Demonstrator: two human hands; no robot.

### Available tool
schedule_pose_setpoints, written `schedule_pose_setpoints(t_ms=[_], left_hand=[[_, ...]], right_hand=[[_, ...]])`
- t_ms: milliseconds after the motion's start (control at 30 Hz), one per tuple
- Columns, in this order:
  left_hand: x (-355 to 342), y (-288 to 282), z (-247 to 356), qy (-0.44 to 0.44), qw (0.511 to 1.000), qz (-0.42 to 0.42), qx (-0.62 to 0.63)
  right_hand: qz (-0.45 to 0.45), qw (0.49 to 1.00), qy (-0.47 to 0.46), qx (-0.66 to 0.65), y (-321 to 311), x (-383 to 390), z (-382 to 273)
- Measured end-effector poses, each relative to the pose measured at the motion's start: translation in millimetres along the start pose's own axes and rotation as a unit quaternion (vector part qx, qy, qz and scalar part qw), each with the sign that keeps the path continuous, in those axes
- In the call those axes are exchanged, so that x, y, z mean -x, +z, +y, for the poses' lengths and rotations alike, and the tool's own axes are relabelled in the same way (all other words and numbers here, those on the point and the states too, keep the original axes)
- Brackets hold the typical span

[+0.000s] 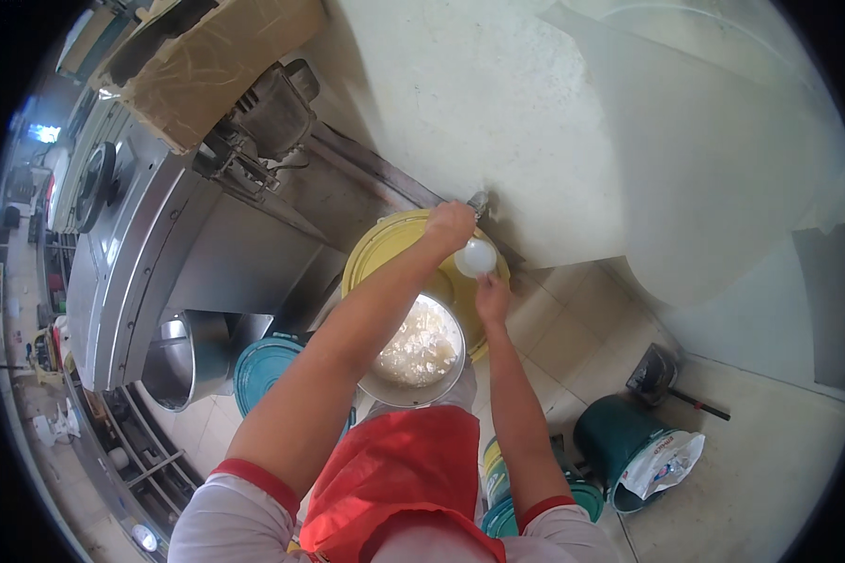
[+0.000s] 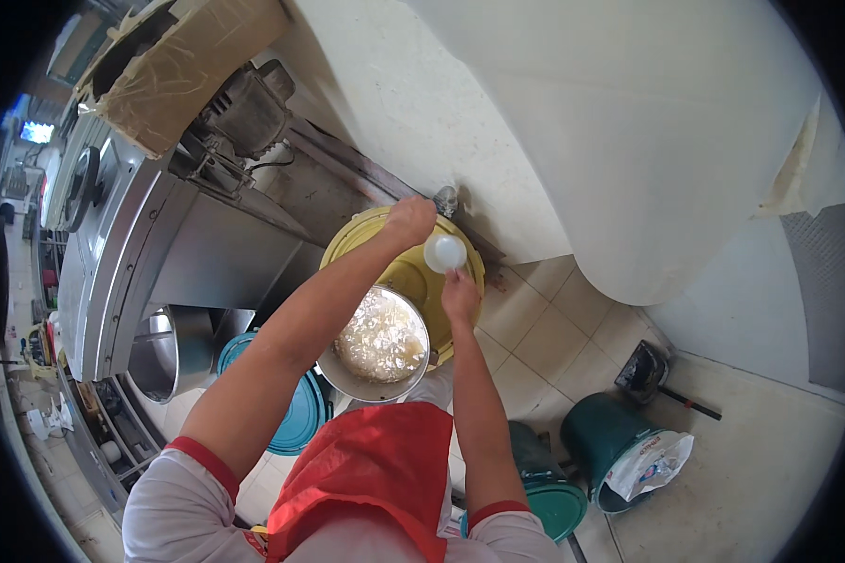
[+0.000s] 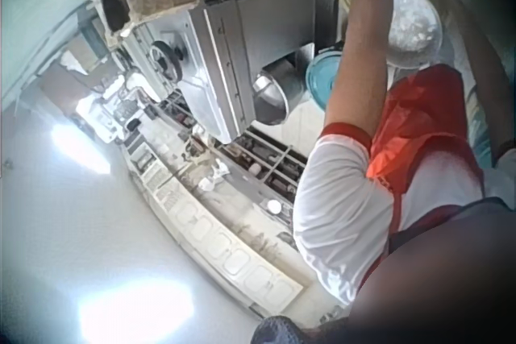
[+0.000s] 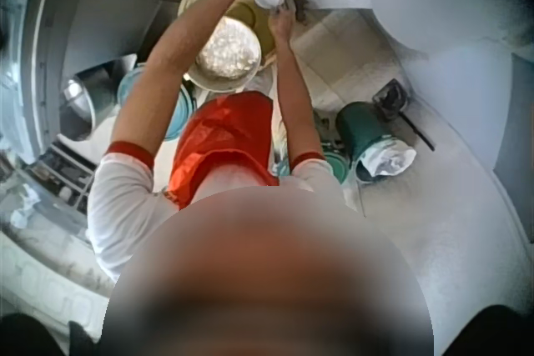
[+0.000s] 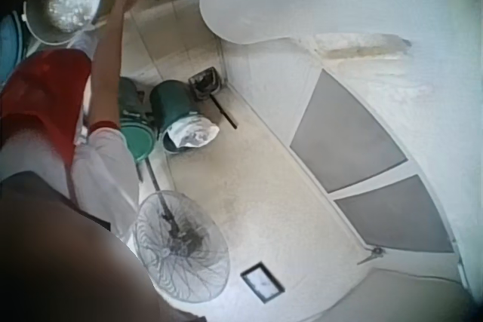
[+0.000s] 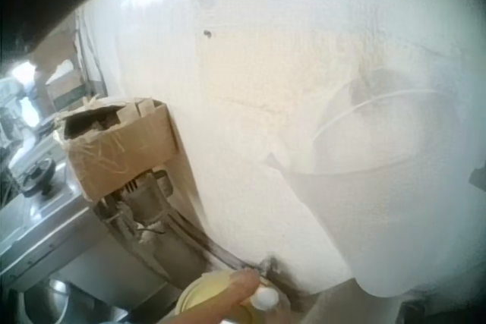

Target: The person adds flour from a large bucket into a metal bowl, then pours oil from a pitcher and water from a tap into the bowl by hand.

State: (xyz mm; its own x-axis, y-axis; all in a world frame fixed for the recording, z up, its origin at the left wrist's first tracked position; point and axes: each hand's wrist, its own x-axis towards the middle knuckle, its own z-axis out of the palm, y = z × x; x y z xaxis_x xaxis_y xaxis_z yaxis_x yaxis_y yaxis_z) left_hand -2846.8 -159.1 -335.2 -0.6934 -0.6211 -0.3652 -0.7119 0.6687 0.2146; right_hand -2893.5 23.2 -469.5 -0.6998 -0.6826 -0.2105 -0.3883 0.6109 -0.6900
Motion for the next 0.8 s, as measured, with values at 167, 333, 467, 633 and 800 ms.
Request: schedule_pose_setpoints(t_ms=[167,333,467,633,800], left_hand=[[-26.0,2.2,-6.3,-0.132,0.965,-0.097,0.205],[-54.3,22.0,-24.1,-0.238,0.819,-0.115,0.509],[-61.8,18.1,-12.5,-0.357,0.601,-0.035,0.714],[-46.3,24.9,-14.2,-0.306,0.594,-0.063,0.741],[-29.6,6.1,12.4,-0.205,0.844,-0.059,0.492]], right_hand=[[-0.089,0.988,0.067,-0.109,19.3,-36.3,-33.7],[-0.098,0.974,0.113,-0.171,29.0,-41.5,-38.8],[-0.106,0.976,0.090,-0.169,26.9,-40.5,-28.8],[-0.129,0.963,0.124,-0.201,27.4,-40.6,-40.7],[-0.134,0.964,0.161,-0.164,36.1,-51.4,-23.2]])
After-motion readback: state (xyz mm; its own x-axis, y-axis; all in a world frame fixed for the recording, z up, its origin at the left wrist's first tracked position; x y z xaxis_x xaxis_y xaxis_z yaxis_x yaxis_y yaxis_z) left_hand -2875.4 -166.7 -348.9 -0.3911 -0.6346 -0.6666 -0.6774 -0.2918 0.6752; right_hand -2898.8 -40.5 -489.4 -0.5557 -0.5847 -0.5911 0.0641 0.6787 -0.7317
